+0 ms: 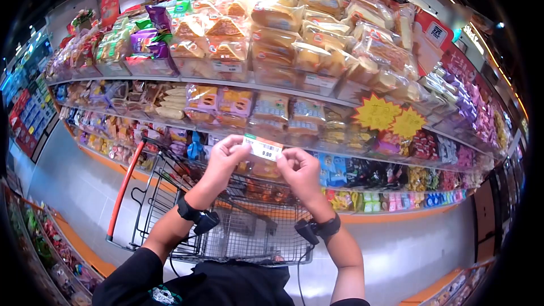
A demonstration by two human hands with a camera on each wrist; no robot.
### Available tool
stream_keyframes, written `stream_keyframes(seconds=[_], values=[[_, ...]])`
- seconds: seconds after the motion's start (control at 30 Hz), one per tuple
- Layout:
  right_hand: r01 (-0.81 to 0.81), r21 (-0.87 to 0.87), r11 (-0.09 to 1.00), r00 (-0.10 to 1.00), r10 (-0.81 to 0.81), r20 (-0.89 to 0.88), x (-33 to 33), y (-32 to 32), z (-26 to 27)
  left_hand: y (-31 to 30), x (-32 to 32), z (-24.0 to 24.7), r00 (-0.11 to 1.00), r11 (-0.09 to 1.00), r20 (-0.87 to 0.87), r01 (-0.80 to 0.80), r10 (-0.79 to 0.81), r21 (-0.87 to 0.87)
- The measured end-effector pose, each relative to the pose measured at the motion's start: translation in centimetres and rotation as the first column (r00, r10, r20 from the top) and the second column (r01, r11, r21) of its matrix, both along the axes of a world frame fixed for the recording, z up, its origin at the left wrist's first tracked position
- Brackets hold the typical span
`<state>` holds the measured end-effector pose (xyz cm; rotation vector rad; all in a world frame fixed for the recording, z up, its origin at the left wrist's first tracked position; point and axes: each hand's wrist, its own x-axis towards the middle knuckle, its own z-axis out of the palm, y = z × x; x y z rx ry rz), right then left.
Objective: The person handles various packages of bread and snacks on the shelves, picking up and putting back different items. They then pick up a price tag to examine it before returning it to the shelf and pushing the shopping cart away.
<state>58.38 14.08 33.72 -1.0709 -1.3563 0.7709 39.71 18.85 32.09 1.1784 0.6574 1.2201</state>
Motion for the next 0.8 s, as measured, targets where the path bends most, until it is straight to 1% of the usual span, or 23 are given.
stream_keyframes(seconds=[0.03,0.13,0.23,0.27,0.3,0.37,0.43,0.47,0.5,0.53,0.6,0.63,0.67,0.73,0.77,0.8], values=[[0.032,0.022,0.999,0.998,-0.033,0.052,0.8,0.4,-0.7,0.1,-0.3,0.1,0.999,1.0,0.046,-0.025,0.024,0.017],[0.013,-0.048,0.999,1.0,-0.014,-0.021,1.2,0.0,0.0,0.1,-0.9,0.5,0.996,0.999,0.088,-0.028,0.029,-0.016],[-0.016,-0.034,0.999,0.996,0.013,-0.091,-0.3,0.0,-0.1,-0.6,0.2,0.4,0.999,1.0,0.032,0.001,-0.001,0.01],[-0.022,-0.025,0.999,0.997,0.02,-0.075,-0.5,0.0,-0.2,-1.0,0.6,0.5,1.0,1.0,0.013,0.008,-0.008,0.013],[-0.027,-0.016,0.999,0.998,0.026,-0.06,-0.7,0.1,-0.4,-1.4,0.9,0.8,0.999,0.997,0.043,0.022,-0.025,0.07],[-0.023,0.002,1.0,0.998,0.023,-0.053,-1.0,0.0,-0.3,-1.2,0.6,0.5,0.997,0.997,0.058,-0.046,0.042,0.065],[0.034,0.046,0.998,0.998,-0.032,-0.049,-0.7,0.0,-0.2,-0.9,-0.1,1.0,0.991,0.993,0.078,-0.115,0.113,0.027],[0.066,0.068,0.995,0.997,-0.063,-0.049,-0.4,-0.1,-0.1,-0.3,-0.6,0.9,0.98,0.985,0.111,-0.168,0.163,0.036],[0.094,0.076,0.993,0.995,-0.092,-0.025,0.1,-0.1,-0.3,-0.1,-0.9,0.9,0.973,0.981,0.144,-0.186,0.177,0.048],[0.089,0.063,0.994,0.995,-0.085,-0.056,0.0,-0.2,-0.4,-0.1,-1.0,1.1,0.965,0.977,0.178,-0.206,0.193,0.06],[0.073,0.039,0.997,0.991,-0.068,-0.119,-1.0,-0.2,-0.5,-0.7,0.2,0.7,0.976,0.969,0.12,-0.2,0.183,0.143],[0.054,0.021,0.998,0.99,-0.051,-0.132,-1.7,-0.3,-0.4,-1.2,1.0,0.5,0.984,0.978,0.122,-0.15,0.132,0.148],[0.038,0.044,0.998,0.997,-0.035,-0.074,-2.0,0.0,-1.1,-1.7,1.7,0.3,0.989,0.983,0.124,-0.102,0.083,0.154],[0.009,0.031,0.999,0.997,-0.006,-0.083,-2.8,-0.1,-1.3,-1.8,2.1,-0.2,0.983,0.996,0.173,-0.066,0.056,0.058],[0.018,0.027,0.999,0.996,-0.015,-0.086,-2.8,-0.1,-1.2,-1.7,1.9,-0.1,0.977,0.99,0.16,-0.142,0.138,0.012],[0.027,0.02,0.999,0.995,-0.025,-0.092,-2.5,-0.1,-1.3,-1.4,1.4,-0.3,0.97,0.985,0.176,-0.171,0.168,0.002]])
